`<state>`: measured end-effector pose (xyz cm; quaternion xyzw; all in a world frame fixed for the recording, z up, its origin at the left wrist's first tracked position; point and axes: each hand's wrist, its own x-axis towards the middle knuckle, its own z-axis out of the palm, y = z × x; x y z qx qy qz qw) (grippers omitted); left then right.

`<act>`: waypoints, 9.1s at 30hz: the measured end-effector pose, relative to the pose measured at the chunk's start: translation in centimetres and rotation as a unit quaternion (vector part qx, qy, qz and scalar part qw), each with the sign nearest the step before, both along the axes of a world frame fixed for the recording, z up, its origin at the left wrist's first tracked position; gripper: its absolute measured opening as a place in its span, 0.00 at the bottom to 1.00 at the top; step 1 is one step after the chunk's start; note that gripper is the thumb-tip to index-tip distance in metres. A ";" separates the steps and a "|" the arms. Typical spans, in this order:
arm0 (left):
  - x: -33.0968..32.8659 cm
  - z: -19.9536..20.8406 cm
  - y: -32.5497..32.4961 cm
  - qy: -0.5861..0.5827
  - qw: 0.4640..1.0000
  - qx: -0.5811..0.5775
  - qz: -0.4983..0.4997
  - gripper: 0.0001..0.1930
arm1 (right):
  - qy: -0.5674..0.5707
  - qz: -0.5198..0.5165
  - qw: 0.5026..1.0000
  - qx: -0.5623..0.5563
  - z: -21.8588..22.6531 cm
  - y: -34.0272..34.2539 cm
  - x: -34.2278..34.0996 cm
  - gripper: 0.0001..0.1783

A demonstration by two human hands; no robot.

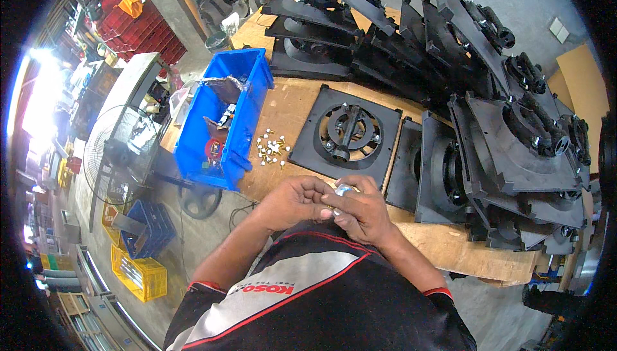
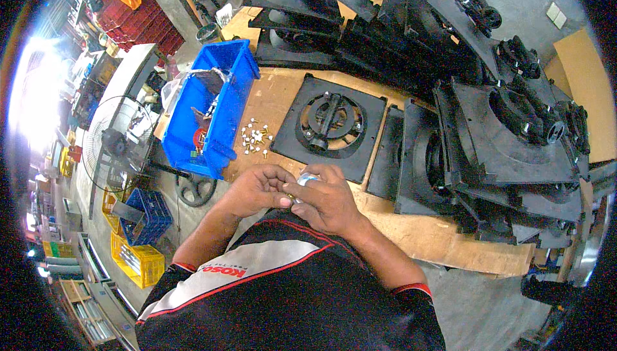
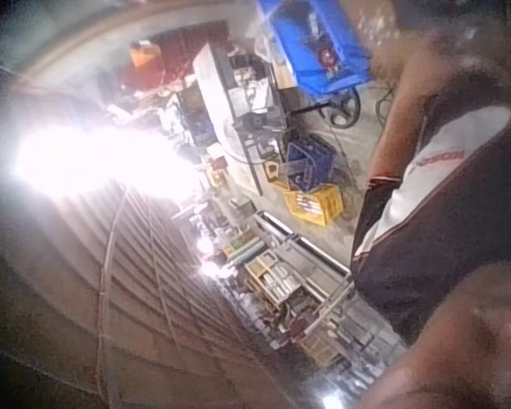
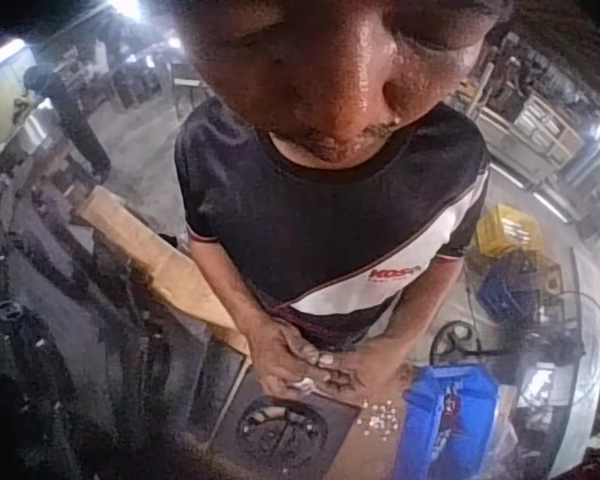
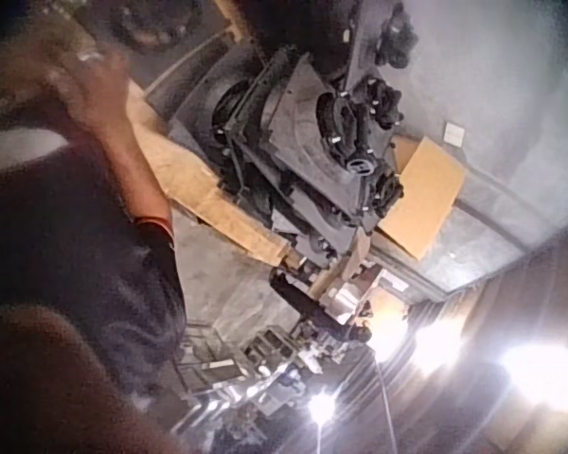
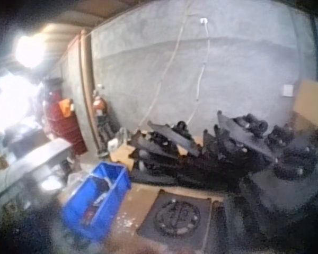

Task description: The person repeatedly picks small white cylindrical components from a blue bin and places them into holes on a black plastic frame on the table. The person handles the components one at a time and continues the process throughout the clip.

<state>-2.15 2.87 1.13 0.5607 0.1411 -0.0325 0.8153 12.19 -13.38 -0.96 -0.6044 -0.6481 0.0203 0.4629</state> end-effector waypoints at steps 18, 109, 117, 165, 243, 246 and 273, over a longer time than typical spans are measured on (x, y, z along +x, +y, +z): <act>-0.8 1.4 0.0 -0.084 0.982 0.154 0.076 0.12 | 0.100 -0.065 0.989 -0.090 1.2 0.3 -1.5 0.26; 1.6 -0.5 -0.3 -0.103 0.886 0.422 0.164 0.09 | 0.130 -0.128 0.974 -0.132 1.8 1.0 -1.3 0.19; 1.5 -1.6 -0.7 -0.053 0.969 0.189 0.148 0.09 | 0.073 -0.158 0.960 -0.220 1.3 1.2 -1.2 0.17; 0.0 -0.9 -0.2 0.029 0.999 -0.012 0.023 0.10 | 0.047 -0.087 0.988 -0.115 3.0 -0.3 -1.1 0.12; 0.0 -1.2 1.3 -0.070 0.996 0.049 -0.004 0.11 | -0.028 -0.104 0.982 -0.155 3.4 0.2 -0.6 0.14; -0.3 -0.9 1.8 -0.055 0.997 0.039 -0.027 0.11 | -0.063 -0.113 0.979 -0.156 3.7 0.1 -0.6 0.16; 0.5 -2.4 0.2 -0.260 0.813 0.480 0.201 0.11 | 0.196 -0.040 0.972 -0.120 2.7 1.2 -1.0 0.11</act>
